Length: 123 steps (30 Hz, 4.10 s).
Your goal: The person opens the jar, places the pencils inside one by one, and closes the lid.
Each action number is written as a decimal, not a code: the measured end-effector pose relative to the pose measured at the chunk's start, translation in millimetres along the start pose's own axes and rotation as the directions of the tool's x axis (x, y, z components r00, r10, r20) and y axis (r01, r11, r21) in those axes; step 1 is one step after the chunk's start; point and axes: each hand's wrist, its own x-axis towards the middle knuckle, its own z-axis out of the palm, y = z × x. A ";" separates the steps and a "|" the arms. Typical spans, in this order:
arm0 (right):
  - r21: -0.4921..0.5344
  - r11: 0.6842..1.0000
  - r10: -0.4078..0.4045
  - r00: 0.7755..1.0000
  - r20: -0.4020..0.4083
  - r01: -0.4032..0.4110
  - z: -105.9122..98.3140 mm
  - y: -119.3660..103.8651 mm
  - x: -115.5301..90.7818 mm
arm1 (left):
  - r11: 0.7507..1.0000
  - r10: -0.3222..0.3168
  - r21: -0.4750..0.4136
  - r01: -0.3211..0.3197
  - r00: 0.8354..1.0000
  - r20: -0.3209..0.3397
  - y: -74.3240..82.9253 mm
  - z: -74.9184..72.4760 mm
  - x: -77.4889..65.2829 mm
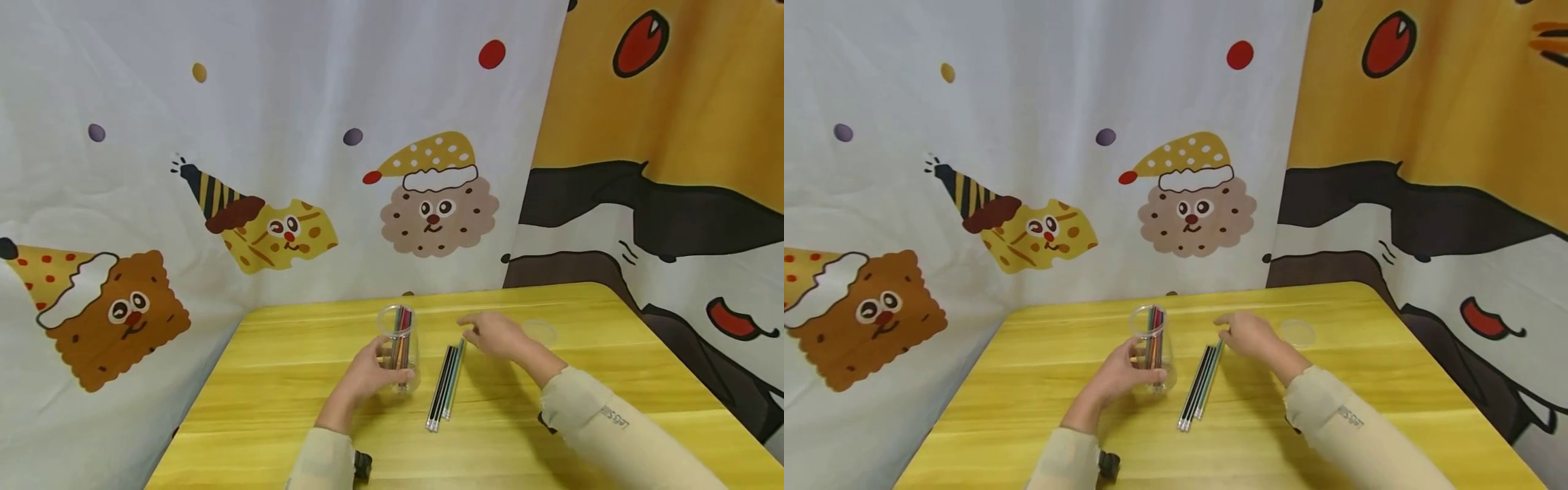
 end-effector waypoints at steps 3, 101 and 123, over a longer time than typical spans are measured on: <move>-0.101 0.994 -0.017 0.993 0.114 0.028 20.2 21.6 -5.7 | 1.000 -0.004 0.009 0.004 1.000 0.007 -0.5 -2.5 0.5; -0.055 0.998 0.038 0.997 0.065 -0.034 13.6 -8.2 6.2 | 1.000 0.013 0.012 -0.013 1.000 0.005 -5.5 -1.1 -1.1; -0.233 0.967 0.104 0.995 0.002 -0.100 51.3 22.5 -7.2 | 1.000 0.009 0.022 -0.009 1.000 0.004 -5.1 -0.3 -2.7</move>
